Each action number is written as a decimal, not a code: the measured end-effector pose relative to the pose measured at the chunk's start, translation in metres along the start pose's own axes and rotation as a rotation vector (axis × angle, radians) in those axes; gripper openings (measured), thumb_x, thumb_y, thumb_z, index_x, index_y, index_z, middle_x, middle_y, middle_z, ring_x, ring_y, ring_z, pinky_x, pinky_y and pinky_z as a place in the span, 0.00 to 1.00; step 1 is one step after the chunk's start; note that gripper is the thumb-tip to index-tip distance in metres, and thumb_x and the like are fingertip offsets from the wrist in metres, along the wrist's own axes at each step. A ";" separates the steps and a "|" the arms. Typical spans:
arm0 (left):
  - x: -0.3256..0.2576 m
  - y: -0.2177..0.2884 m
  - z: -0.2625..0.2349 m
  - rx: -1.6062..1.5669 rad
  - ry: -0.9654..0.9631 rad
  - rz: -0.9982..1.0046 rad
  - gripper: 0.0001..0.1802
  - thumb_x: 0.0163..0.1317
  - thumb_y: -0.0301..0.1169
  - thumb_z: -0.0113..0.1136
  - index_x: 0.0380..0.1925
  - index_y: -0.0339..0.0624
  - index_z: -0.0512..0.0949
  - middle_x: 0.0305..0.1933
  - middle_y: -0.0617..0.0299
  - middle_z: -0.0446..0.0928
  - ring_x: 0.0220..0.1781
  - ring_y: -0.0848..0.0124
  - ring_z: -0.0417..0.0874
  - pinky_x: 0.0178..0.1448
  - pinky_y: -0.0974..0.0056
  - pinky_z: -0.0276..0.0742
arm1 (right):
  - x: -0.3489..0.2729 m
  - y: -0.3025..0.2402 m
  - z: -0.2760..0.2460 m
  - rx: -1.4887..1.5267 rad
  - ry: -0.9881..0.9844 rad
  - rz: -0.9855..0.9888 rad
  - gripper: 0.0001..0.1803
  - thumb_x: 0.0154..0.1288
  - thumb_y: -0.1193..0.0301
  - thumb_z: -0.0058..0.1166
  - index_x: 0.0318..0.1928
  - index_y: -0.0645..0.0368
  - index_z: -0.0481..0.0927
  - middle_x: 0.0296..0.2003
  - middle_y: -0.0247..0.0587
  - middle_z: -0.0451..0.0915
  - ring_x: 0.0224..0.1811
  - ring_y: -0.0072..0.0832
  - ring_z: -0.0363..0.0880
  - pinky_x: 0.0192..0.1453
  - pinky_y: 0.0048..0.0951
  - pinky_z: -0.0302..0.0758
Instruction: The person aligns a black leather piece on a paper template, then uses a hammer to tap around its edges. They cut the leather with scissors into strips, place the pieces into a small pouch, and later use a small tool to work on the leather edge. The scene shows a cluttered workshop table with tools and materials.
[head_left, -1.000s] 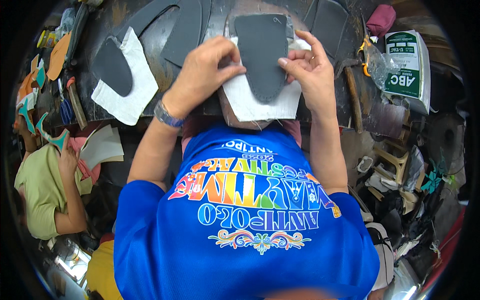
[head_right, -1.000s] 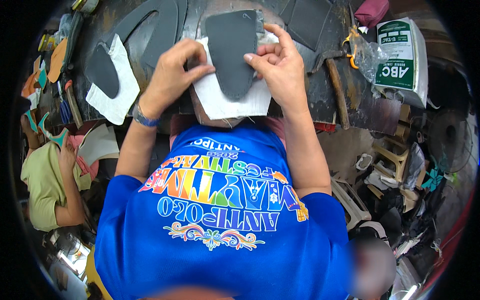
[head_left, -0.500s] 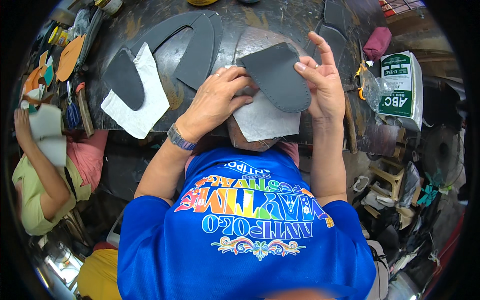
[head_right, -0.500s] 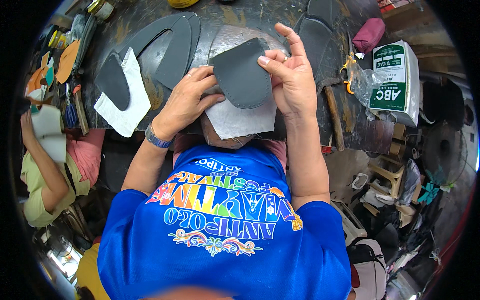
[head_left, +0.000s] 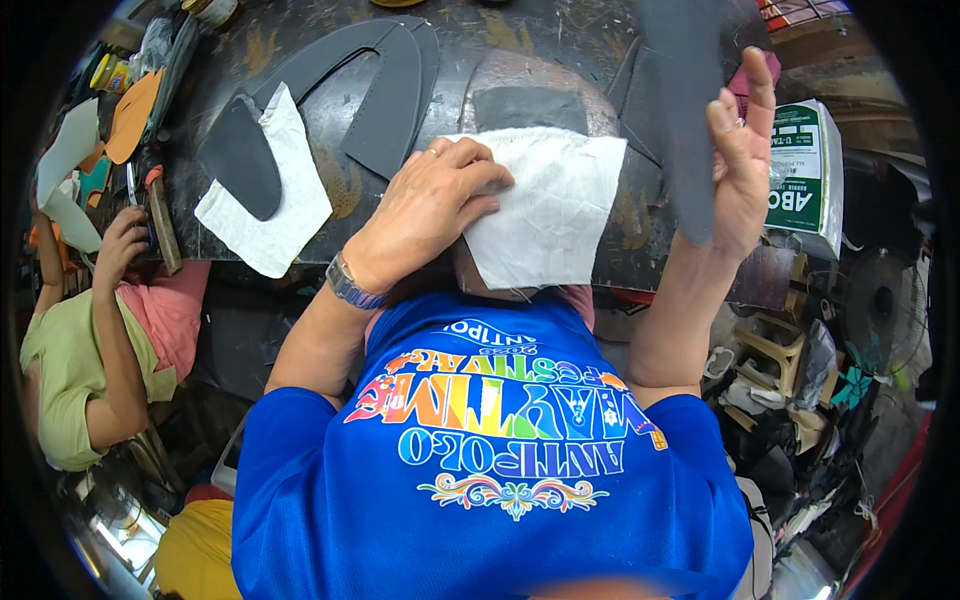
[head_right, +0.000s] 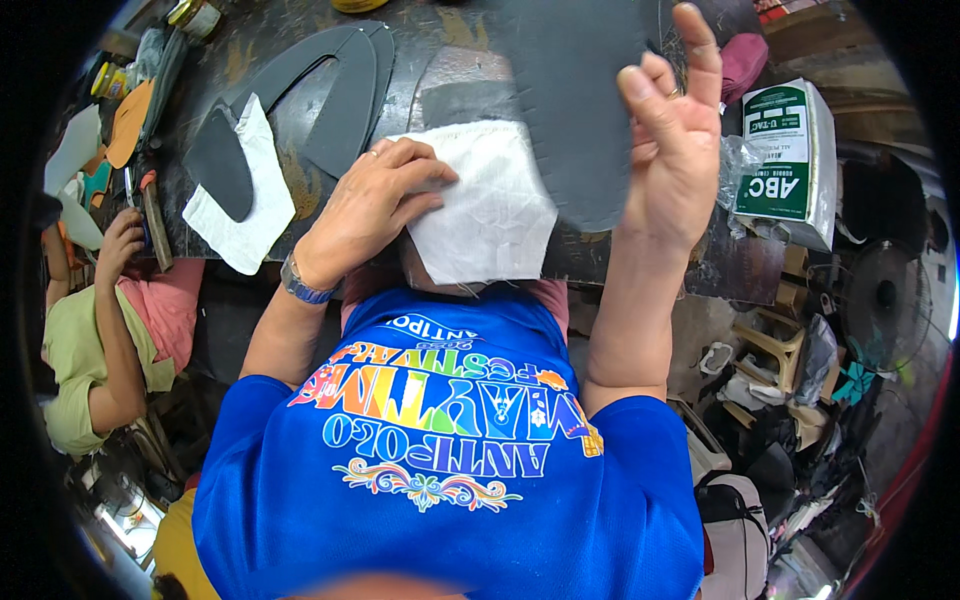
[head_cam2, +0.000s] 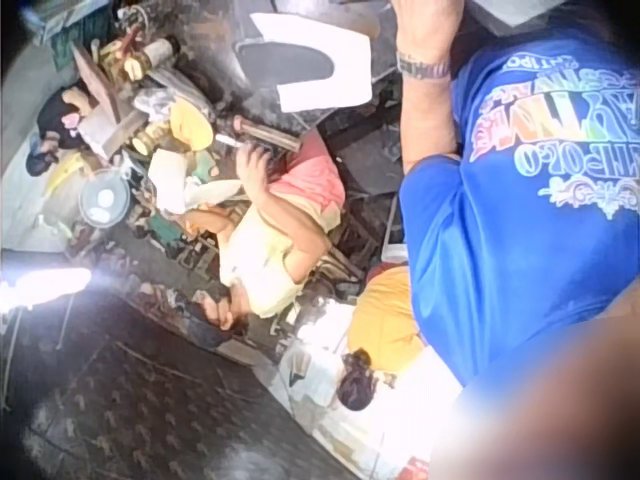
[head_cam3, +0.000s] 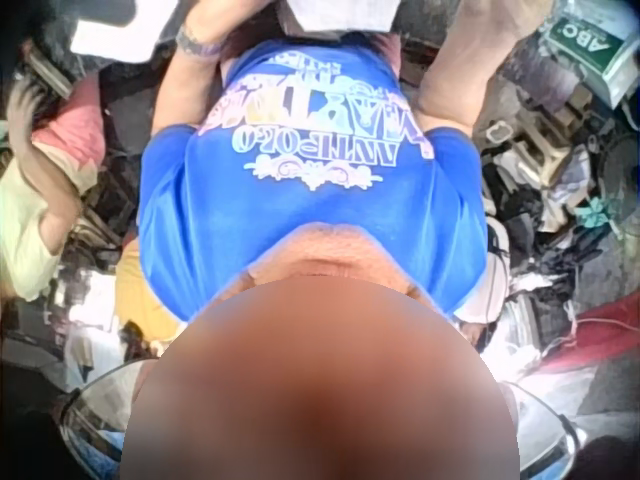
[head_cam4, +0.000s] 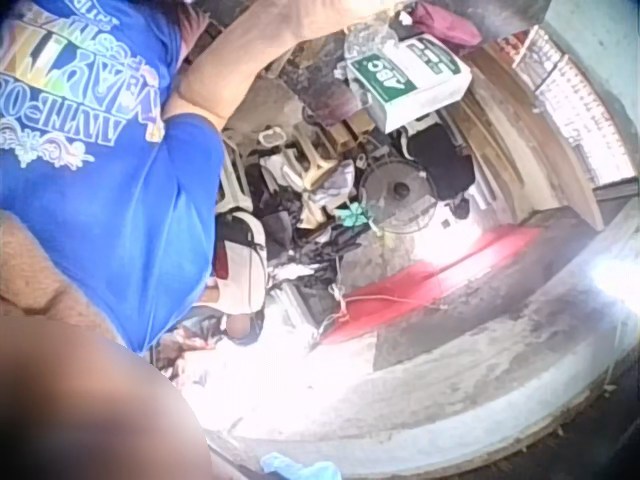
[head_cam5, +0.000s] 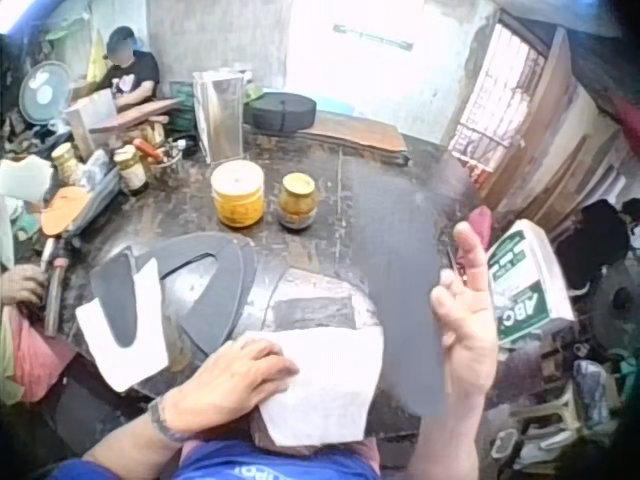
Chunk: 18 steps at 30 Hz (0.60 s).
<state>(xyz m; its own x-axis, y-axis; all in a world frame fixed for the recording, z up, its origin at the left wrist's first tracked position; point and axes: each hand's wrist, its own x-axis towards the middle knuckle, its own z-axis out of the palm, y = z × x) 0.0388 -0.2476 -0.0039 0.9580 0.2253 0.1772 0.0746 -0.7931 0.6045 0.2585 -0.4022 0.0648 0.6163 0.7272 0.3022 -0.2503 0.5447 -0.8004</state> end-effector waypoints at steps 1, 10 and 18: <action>-0.001 0.000 -0.001 0.007 -0.011 0.012 0.12 0.61 0.28 0.66 0.46 0.46 0.83 0.52 0.56 0.78 0.55 0.56 0.79 0.59 0.58 0.75 | -0.007 0.002 0.001 -0.130 0.096 -0.005 0.38 0.62 0.87 0.60 0.72 0.56 0.64 0.41 0.33 0.80 0.40 0.14 0.79 0.44 0.15 0.78; 0.003 0.014 0.007 -0.783 0.181 -0.403 0.20 0.70 0.27 0.62 0.60 0.38 0.72 0.36 0.62 0.81 0.37 0.78 0.86 0.40 0.72 0.81 | -0.064 0.064 -0.005 -0.327 0.216 0.416 0.28 0.67 0.83 0.57 0.67 0.59 0.71 0.38 0.33 0.82 0.34 0.11 0.76 0.32 0.13 0.69; 0.009 0.011 0.017 -0.521 0.190 -0.318 0.18 0.64 0.20 0.64 0.55 0.36 0.80 0.34 0.65 0.78 0.31 0.82 0.81 0.36 0.75 0.79 | -0.064 0.065 -0.006 -0.544 0.155 0.446 0.21 0.70 0.81 0.55 0.62 0.62 0.79 0.37 0.27 0.77 0.29 0.08 0.70 0.27 0.12 0.64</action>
<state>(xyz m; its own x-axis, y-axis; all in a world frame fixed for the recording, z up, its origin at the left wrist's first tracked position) 0.0534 -0.2642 -0.0089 0.8417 0.5388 0.0333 0.1567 -0.3029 0.9400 0.2073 -0.4161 -0.0096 0.6508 0.7425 -0.1584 -0.1205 -0.1050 -0.9871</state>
